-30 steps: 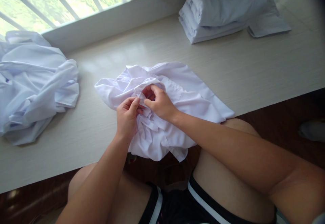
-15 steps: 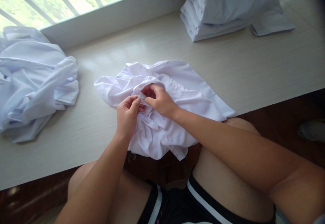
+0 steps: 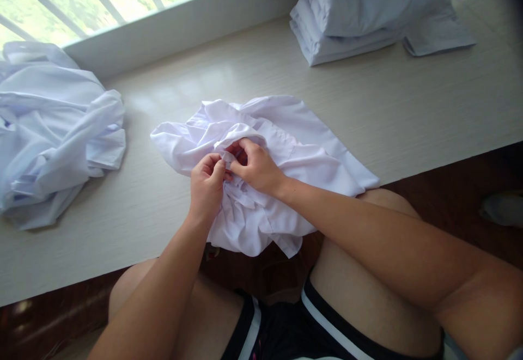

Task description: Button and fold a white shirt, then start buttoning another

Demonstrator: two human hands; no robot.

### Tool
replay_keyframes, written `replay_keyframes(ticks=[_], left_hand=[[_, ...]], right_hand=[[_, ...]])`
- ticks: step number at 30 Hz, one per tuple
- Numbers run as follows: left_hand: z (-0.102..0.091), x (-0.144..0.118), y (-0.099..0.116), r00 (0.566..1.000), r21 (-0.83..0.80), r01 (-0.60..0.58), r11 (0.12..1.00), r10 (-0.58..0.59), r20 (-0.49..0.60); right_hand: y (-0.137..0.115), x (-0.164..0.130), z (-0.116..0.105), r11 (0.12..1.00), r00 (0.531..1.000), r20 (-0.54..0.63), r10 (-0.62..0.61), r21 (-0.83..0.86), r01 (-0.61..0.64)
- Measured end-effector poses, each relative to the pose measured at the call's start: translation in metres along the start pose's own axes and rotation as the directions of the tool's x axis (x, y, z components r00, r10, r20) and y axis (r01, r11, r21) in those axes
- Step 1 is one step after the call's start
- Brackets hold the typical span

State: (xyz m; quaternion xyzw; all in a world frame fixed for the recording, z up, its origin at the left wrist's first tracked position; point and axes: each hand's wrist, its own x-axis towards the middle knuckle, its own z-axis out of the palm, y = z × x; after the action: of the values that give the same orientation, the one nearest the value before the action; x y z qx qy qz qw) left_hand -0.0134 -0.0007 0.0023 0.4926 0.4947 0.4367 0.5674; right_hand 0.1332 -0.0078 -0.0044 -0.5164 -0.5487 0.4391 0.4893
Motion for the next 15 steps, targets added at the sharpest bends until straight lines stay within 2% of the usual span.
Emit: replay_keyframes(ticks=[8, 15], left_hand=[[0.0012, -0.0025, -0.0011, 0.999, 0.003, -0.034, 0.999, 0.034, -0.033], [0.0004, -0.0012, -0.0023, 0.998, -0.045, -0.045, 0.998, 0.044, -0.034]], right_hand=[[-0.0026, -0.002, 0.0004, 0.997, 0.998, -0.023, -0.052, -0.051, 0.05], [-0.005, -0.0023, -0.0001, 0.998, 0.998, -0.016, -0.066, -0.018, 0.066]])
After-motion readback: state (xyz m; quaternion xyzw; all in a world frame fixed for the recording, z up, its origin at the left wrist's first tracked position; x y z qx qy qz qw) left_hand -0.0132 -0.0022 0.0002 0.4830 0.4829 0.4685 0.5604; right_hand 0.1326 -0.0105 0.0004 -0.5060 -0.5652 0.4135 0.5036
